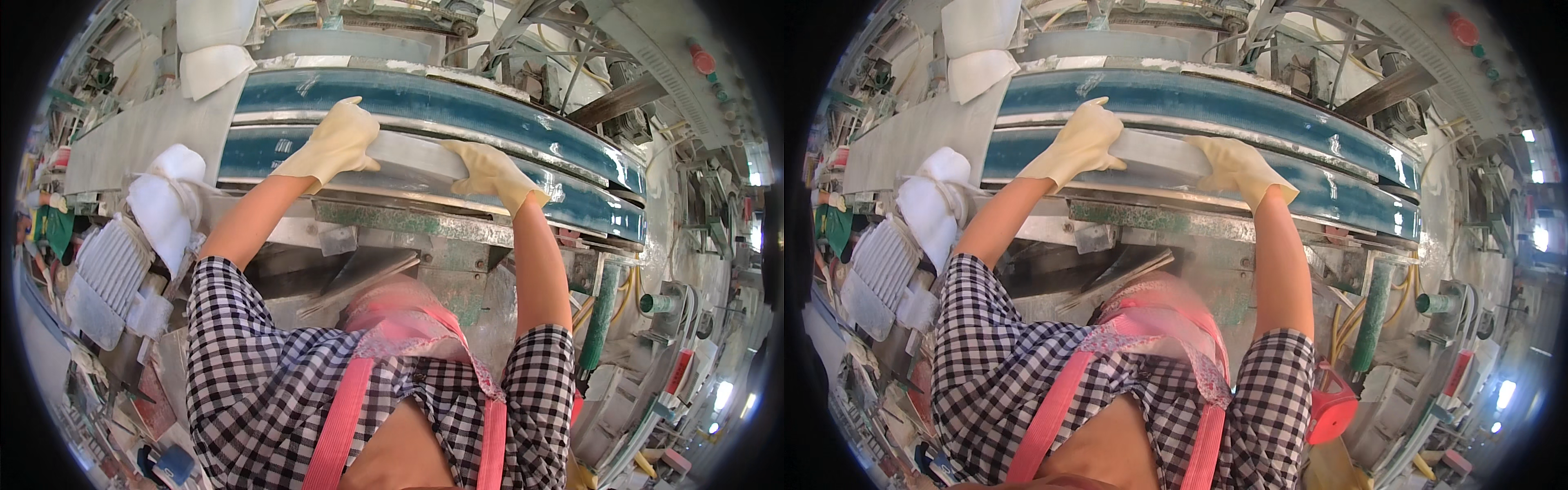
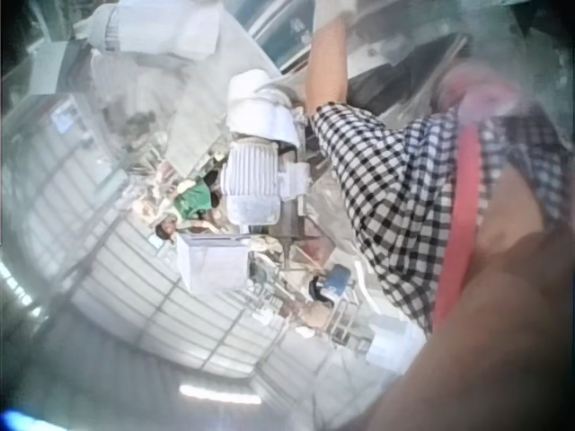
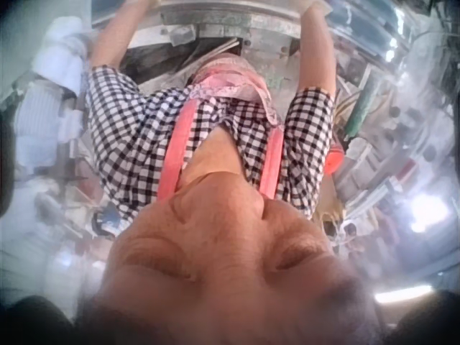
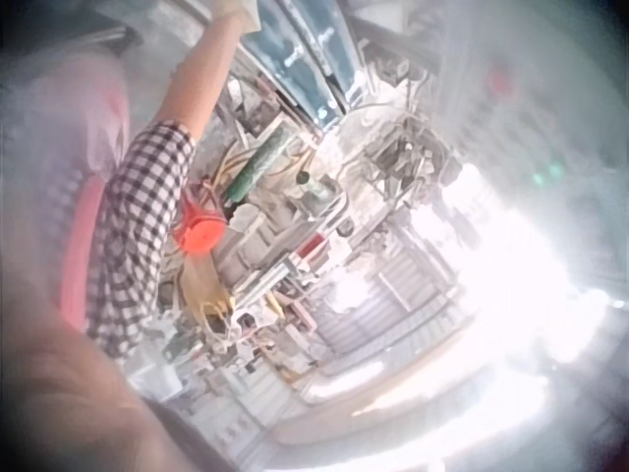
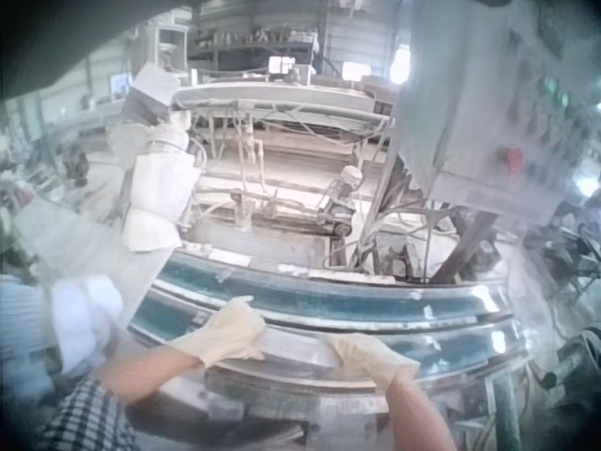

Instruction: The person operates a stone processing machine, feeding rectangular stone slabs through a grinding or polishing belt. They handle each slab with gloved hands, guide it through the machine, then stack the processed pieces on a nearby surface. The person also briefly uses a hose to spray water on the floor.

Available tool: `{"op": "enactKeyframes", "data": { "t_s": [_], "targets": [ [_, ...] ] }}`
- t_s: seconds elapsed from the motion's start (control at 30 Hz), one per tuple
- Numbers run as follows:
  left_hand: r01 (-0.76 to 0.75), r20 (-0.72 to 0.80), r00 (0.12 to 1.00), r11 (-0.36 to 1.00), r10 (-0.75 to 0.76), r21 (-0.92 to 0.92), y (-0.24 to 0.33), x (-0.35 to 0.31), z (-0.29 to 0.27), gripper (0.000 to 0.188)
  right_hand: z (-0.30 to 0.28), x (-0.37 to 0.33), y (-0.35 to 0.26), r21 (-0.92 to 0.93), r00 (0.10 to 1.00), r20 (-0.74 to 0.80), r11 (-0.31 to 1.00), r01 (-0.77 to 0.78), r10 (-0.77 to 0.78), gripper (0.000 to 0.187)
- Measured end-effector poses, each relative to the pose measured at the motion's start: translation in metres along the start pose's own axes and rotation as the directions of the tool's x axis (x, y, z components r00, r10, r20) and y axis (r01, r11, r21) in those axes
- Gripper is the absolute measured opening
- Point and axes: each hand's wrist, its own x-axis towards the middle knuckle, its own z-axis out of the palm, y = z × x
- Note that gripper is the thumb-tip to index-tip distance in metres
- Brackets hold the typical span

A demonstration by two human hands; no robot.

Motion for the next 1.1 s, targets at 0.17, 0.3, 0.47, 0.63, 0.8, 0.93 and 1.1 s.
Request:
{"op": "enactKeyframes", "data": {
  "t_s": [0.17, 0.3, 0.47, 0.63, 0.8, 0.93, 1.1],
  "targets": [
    [0.005, -0.287, 0.946, 0.89, -0.152, -0.456, -0.047, -0.044, 0.04, 0.097, 0.017, -0.019, 0.002, 0.032, 0.964, -0.264, 0.999, -0.022, 0.03, 0.095],
    [0.344, 0.122, 0.912, 0.566, -0.392, -0.749, -0.066, -0.083, 0.072, 0.102, 0.06, -0.045, 0.003, 0.867, 0.719, -0.425, 0.476, 0.148, 0.55, 0.117],
    [0.175, 0.154, 0.892, 0.01, -0.426, -0.985, -0.025, -0.068, 0.085, 0.091, 0.101, -0.043, 0.004, 0.952, 0.814, -0.306, 0.166, 0.257, 0.495, 0.102],
    [0.046, 0.101, 0.857, -0.122, -0.506, -0.992, -0.005, -0.063, 0.081, 0.097, 0.115, -0.033, 0.011, 0.971, 0.784, -0.227, 0.073, 0.228, 0.577, 0.093],
    [0.197, 0.011, 0.842, 0.288, -0.539, -0.937, -0.018, -0.051, 0.093, 0.09, 0.119, -0.029, 0.039, 0.983, 0.826, -0.181, 0.127, 0.133, 0.534, 0.095],
    [0.184, -0.04, 0.85, 0.367, -0.526, -0.912, -0.026, -0.044, 0.095, 0.07, 0.123, -0.036, 0.055, 0.911, 0.817, -0.33, 0.385, 0.145, 0.472, 0.099],
    [0.279, 0.152, 0.82, 0.153, -0.552, -0.948, -0.018, -0.04, 0.082, 0.067, 0.116, -0.035, 0.062, 0.678, 0.782, -0.388, 0.726, -0.116, 0.487, 0.109]
  ]
}}
